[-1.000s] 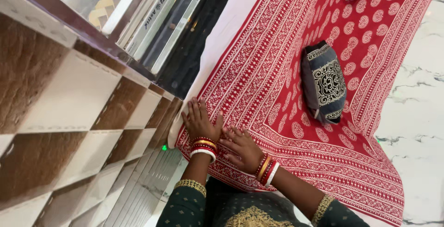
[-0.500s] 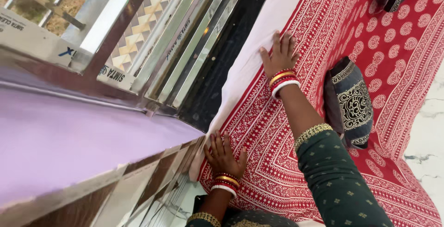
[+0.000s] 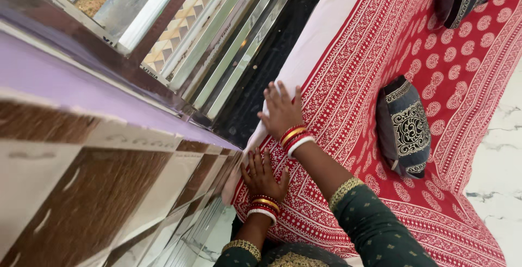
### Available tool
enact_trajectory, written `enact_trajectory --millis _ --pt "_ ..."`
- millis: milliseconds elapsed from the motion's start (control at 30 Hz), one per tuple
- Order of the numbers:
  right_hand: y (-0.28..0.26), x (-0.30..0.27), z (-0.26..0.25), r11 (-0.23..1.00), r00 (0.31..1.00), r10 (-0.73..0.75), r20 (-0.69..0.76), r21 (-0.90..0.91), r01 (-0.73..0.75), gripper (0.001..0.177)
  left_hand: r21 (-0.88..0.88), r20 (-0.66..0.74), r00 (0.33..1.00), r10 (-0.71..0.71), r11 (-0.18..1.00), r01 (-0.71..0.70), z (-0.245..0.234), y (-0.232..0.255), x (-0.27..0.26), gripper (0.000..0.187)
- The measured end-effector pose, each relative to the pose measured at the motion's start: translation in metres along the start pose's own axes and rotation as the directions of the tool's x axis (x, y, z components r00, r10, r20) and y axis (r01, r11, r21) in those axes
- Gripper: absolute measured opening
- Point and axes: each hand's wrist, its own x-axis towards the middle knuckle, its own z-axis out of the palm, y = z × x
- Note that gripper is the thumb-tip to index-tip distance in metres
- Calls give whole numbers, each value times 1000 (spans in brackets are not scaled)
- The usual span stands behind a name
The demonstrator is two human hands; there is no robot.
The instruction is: The person smooths decorative red and yellow bedspreads over two beds and arranges several pillows and a bolster on them.
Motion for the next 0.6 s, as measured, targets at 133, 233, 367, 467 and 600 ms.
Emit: enact_trajectory --millis 133,233,367,467,600 --pt "-49 -55 20 972 963 -180 202 188 142 67 92 24 998 58 994 -60 -2 -4 2 90" --pt "-52 -77 18 872 923 -317 218 451 193 68 199 183 983 -22 980 -15 -3 3 11 91" --pt "-25 -98 14 489 908 -402 120 866 102 60 157 181 982 -50 987 21 -9 6 12 83" --pt "16 -105 20 828 982 -73 -177 538 158 65 65 33 999 -2 998 0 -9 3 0 73" --pt "44 -116 34 932 976 170 -139 345 -114 70 26 -14 1000 9 1000 -9 -1 1 -2 68"
